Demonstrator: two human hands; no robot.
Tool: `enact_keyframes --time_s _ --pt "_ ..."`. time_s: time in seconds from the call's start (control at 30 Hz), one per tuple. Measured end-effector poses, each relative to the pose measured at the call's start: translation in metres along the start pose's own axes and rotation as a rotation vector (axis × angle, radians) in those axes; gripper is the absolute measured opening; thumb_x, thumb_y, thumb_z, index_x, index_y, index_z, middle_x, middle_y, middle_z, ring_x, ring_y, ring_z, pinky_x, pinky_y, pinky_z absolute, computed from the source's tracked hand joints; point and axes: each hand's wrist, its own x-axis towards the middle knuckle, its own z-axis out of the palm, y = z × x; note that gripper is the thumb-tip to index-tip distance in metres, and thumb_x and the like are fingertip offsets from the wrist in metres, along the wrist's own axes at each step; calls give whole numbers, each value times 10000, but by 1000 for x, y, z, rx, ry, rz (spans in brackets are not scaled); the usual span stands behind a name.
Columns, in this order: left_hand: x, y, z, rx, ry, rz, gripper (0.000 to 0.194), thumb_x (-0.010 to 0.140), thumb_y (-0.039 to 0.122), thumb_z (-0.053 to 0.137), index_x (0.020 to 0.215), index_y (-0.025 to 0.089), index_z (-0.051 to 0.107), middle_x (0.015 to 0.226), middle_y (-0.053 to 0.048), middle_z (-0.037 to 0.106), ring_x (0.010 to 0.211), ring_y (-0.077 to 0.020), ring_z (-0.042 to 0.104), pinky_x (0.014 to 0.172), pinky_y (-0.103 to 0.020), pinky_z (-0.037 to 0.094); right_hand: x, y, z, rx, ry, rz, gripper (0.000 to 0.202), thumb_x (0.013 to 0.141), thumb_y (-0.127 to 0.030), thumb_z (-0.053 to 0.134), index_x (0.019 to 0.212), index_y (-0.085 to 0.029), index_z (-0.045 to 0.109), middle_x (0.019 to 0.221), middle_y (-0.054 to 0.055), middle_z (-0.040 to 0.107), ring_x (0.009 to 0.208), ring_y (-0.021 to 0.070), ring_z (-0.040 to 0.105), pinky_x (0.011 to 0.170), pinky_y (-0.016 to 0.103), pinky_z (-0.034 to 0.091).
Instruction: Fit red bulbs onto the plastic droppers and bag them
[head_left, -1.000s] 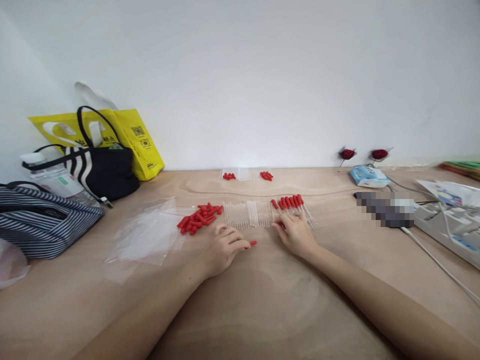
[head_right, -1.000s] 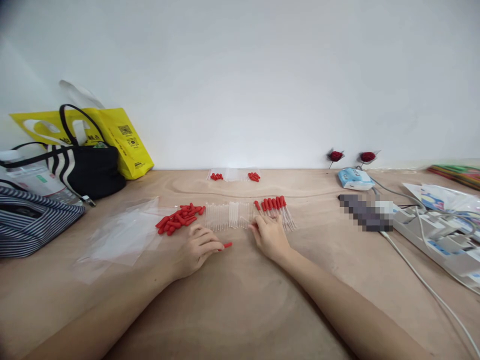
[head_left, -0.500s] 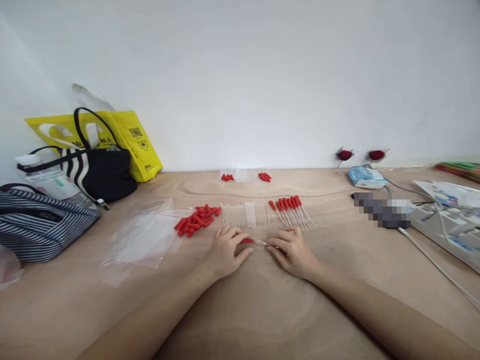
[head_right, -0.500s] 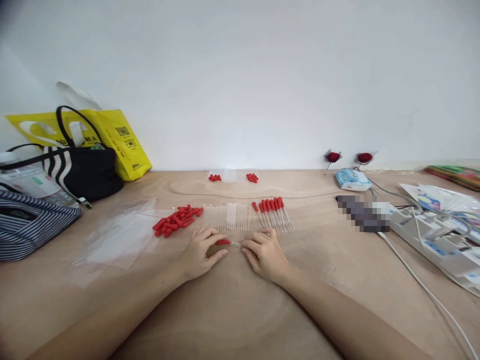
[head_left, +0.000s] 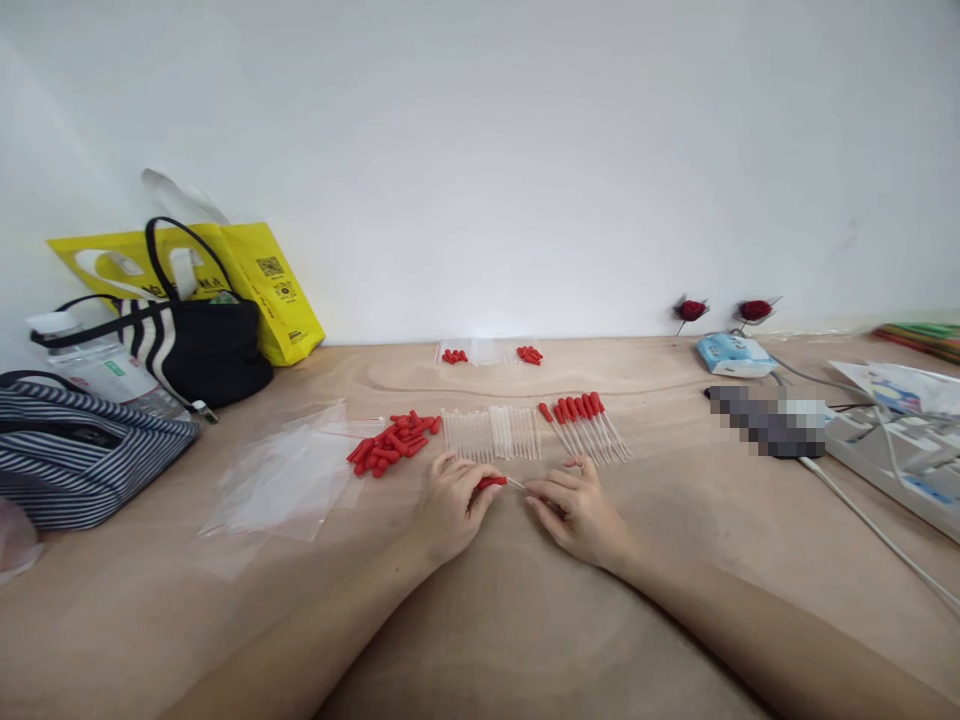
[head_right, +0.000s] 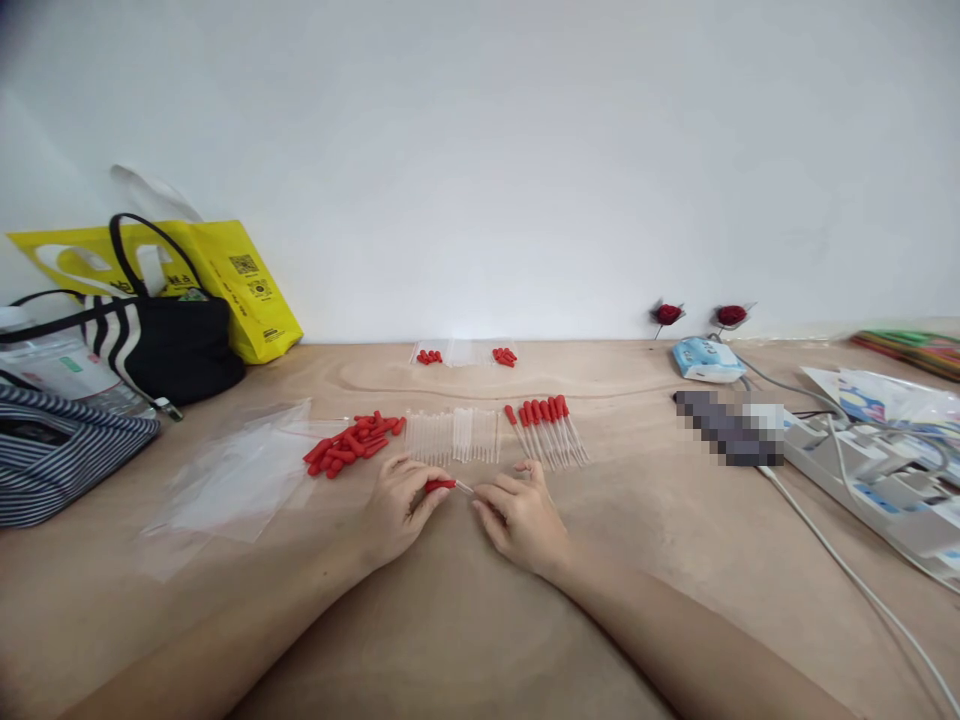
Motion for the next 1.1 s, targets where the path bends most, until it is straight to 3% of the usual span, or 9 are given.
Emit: enact_keyframes --time_s 0.27,0.67,1.1 --pt "-2 1 2 -119 -2 -119 117 818 272 496 824 228 604 755 32 659 738 -147 582 847 -365 309 0 -8 3 20 27 -57 180 840 -175 430 904 -167 598 717 17 624 604 105 497 802 321 286" --pt "-8 4 -1 -20 -52 108 114 829 235 471 787 216 575 726 31 649 751 -144 566 946 -420 188 4 4 -6 -104 -71 -156 204 839 -182 420 851 -200 623 663 -11 592 596 94 471 703 317 199" --pt "-8 7 0 8 -76 172 153 839 245 429 767 201 557 706 16 642 764 -147 570 970 -420 198 3 -3 4 -99 -129 -134 238 859 -182 356 798 -170 586 678 11 597 589 107 444 646 309 201"
